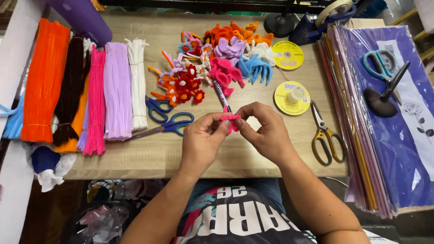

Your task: The person shapes a pink pipe cleaner into a flower by twisting and folding its strands. They then pick up an orange pipe cleaner and begin to twist it.

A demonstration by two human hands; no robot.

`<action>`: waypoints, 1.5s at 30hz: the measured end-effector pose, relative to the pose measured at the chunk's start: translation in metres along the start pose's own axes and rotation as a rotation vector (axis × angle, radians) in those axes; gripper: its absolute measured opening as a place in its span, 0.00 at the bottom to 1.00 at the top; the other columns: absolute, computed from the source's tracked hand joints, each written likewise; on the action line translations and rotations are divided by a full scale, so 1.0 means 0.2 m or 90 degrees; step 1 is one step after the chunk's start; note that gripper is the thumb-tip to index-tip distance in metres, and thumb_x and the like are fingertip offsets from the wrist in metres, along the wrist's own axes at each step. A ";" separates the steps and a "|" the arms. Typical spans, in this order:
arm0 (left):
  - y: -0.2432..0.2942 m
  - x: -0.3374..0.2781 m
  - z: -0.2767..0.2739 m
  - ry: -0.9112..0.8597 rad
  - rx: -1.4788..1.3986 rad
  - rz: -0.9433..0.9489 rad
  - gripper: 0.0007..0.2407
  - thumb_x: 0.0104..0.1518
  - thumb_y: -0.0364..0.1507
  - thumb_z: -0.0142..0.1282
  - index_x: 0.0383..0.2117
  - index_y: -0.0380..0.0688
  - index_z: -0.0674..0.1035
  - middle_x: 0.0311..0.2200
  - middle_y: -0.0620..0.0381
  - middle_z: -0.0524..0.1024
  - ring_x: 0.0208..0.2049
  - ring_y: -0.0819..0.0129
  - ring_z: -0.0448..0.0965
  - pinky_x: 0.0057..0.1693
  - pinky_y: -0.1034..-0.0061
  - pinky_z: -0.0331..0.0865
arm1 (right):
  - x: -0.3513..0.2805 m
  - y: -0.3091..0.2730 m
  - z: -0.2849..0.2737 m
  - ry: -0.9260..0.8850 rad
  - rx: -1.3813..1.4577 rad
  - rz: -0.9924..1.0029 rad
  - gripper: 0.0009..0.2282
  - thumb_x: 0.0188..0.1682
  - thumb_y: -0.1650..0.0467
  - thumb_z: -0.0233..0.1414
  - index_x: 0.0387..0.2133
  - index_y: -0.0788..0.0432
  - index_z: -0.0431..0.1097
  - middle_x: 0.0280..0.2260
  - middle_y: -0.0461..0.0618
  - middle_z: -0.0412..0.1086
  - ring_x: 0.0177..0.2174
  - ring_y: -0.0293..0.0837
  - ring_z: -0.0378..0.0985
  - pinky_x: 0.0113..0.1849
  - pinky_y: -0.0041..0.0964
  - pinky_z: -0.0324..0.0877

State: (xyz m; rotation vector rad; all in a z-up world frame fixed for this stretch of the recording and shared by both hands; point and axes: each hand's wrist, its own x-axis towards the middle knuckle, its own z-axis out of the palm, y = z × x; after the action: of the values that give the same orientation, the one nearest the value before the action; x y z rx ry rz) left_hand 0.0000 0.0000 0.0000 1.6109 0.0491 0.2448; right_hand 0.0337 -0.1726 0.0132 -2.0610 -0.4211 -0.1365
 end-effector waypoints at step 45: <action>0.01 0.02 0.10 0.037 -0.083 -0.003 0.04 0.58 0.23 0.61 0.37 0.42 0.85 0.20 0.54 0.80 0.24 0.76 0.79 0.36 0.78 0.79 | 0.01 0.08 0.07 0.125 0.201 -0.079 0.03 0.48 0.73 0.62 0.29 0.61 0.76 0.34 0.54 0.74 0.38 0.47 0.77 0.48 0.44 0.69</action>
State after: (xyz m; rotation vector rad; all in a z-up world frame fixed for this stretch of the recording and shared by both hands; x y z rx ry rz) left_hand 0.0066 -0.0191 0.0014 1.4745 0.0800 0.2849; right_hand 0.0405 -0.1669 -0.0071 -1.6943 -0.4189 -0.3238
